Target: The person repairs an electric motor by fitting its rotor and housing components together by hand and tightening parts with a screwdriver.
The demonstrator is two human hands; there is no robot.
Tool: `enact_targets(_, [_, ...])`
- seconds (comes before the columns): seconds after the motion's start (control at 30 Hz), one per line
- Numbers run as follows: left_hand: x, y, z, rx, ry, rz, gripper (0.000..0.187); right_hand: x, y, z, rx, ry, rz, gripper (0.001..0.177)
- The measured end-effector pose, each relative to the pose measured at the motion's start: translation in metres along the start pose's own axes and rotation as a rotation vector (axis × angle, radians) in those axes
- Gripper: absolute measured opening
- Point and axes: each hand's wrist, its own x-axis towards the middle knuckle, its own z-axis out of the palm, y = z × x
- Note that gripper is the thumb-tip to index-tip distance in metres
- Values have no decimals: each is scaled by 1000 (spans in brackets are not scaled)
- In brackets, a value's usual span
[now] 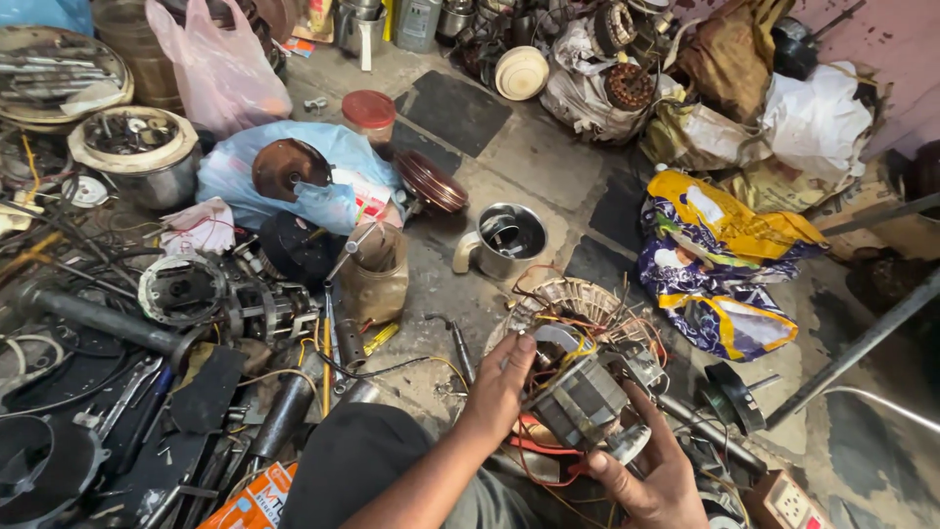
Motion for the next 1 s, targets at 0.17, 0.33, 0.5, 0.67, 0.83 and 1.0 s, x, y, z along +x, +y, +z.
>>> enact_targets(0.17, [0, -1, 1, -171, -47, -77, 58, 2, -2, 0, -15, -32, 8, 110])
enact_targets(0.33, [-1, 0, 1, -101, -24, 40, 57, 2, -9, 3, -58, -30, 25, 110])
enact_targets(0.5, [-2, 5, 0, -185, -40, 30, 55, -1, -10, 6, -21, 5, 68, 108])
enact_targets(0.67, [-2, 8, 1, -142, -58, 33, 56, -4, -16, 6, 33, 16, 78, 102])
enact_targets(0.83, [-2, 8, 0, -104, -49, 35, 58, -3, -14, 7, 20, 32, 85, 103])
enact_targets(1.0, [-2, 6, 0, -109, -32, -5, 57, -2, -7, 3, -20, 40, 70, 103])
